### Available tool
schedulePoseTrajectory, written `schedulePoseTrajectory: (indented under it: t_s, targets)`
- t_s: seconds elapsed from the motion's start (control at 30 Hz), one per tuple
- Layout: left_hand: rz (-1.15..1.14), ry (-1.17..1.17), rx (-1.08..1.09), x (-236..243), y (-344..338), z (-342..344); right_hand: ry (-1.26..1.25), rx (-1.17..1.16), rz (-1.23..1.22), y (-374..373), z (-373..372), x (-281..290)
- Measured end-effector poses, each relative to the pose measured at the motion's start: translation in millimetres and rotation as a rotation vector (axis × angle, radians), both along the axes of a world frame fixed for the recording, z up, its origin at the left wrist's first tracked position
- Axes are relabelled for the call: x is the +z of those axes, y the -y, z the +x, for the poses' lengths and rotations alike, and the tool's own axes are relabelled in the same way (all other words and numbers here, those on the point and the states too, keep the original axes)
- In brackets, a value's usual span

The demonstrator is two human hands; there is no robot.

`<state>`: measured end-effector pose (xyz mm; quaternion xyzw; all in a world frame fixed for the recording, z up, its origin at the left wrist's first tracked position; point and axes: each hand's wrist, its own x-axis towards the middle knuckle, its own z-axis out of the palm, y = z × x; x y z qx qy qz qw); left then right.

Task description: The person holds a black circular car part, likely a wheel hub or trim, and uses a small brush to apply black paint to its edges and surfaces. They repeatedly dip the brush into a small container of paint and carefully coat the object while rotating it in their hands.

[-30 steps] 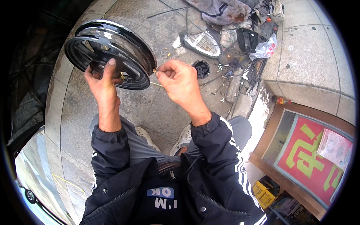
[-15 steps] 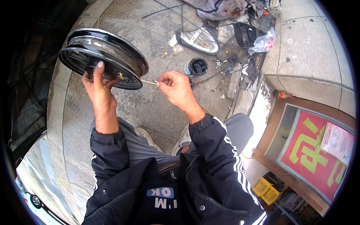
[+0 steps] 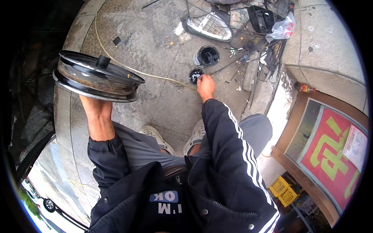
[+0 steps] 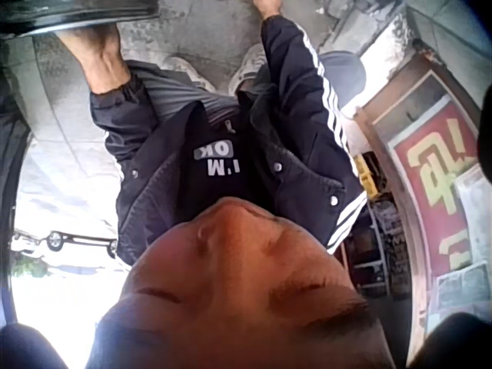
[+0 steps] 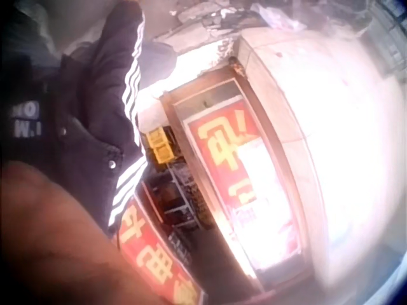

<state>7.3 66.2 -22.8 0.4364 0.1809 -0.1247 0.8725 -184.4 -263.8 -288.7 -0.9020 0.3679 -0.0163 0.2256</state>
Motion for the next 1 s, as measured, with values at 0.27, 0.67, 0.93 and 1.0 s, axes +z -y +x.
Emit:
schedulePoseTrajectory:
  t_s: [0.27, 0.67, 0.93, 1.0]
  targets:
    - [-0.223, -0.022, -0.106, 2.5, -4.3, -17.5, -0.092, -0.178, 0.033, -5.1, 32.1, -8.9]
    - [-0.165, -0.124, -0.125, -10.7, 4.6, -10.3, 0.151, -0.216, 0.412, 18.9, -11.4, -39.9]
    - [-0.213, 0.039, -0.247, -7.3, 24.6, -7.2, 0.402, -0.817, 1.358, 37.3, -21.4, 61.7]
    - [-0.168, 0.034, -0.211, -7.9, 28.9, -7.1, 0.515, -0.664, 1.452, 26.5, -1.8, 129.4]
